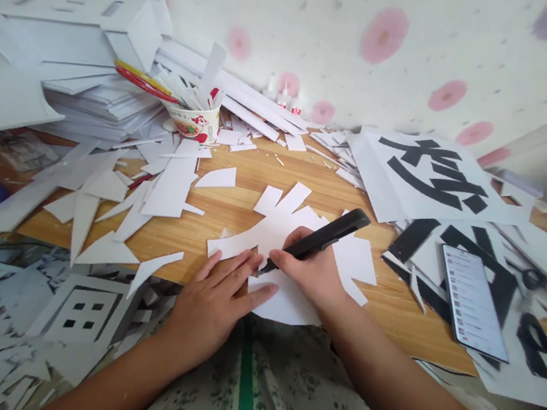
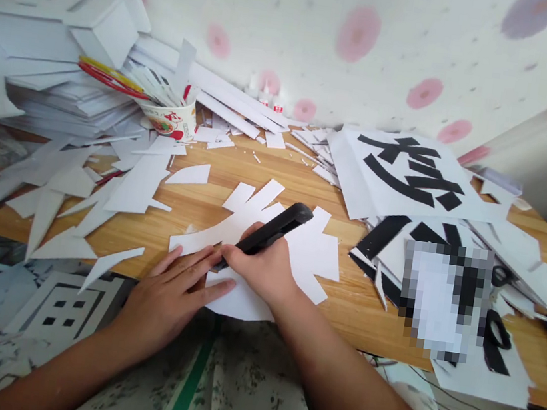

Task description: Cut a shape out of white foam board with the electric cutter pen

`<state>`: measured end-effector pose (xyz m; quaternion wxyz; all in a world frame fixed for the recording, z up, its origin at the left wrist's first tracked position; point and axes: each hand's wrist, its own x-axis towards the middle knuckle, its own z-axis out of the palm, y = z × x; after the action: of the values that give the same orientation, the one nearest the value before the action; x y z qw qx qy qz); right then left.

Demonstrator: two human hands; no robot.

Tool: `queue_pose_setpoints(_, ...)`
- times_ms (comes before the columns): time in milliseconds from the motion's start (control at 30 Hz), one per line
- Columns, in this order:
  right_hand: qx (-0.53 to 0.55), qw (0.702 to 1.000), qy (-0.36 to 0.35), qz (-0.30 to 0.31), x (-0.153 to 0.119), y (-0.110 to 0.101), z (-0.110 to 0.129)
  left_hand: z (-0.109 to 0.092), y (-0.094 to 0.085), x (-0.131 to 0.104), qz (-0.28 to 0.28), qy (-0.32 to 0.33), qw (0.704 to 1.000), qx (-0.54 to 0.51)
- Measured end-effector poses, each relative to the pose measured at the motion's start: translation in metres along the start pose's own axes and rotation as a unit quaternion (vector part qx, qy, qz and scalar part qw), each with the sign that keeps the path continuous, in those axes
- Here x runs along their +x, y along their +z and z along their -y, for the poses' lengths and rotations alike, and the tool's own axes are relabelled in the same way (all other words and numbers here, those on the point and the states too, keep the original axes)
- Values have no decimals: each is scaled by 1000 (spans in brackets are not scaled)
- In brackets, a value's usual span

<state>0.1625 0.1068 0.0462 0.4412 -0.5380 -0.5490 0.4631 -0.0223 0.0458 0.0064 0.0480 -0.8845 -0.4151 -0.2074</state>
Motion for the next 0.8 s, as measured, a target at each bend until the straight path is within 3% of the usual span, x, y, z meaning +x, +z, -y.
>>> queue_pose_setpoints(533,-36,999,-19,12,-5,3,-3,0,0,-1,-11,18,998,52)
queue_pose_setpoints(800,-39,999,-16,-5,-5,2,-1,1,0,-1,13,14,999,42)
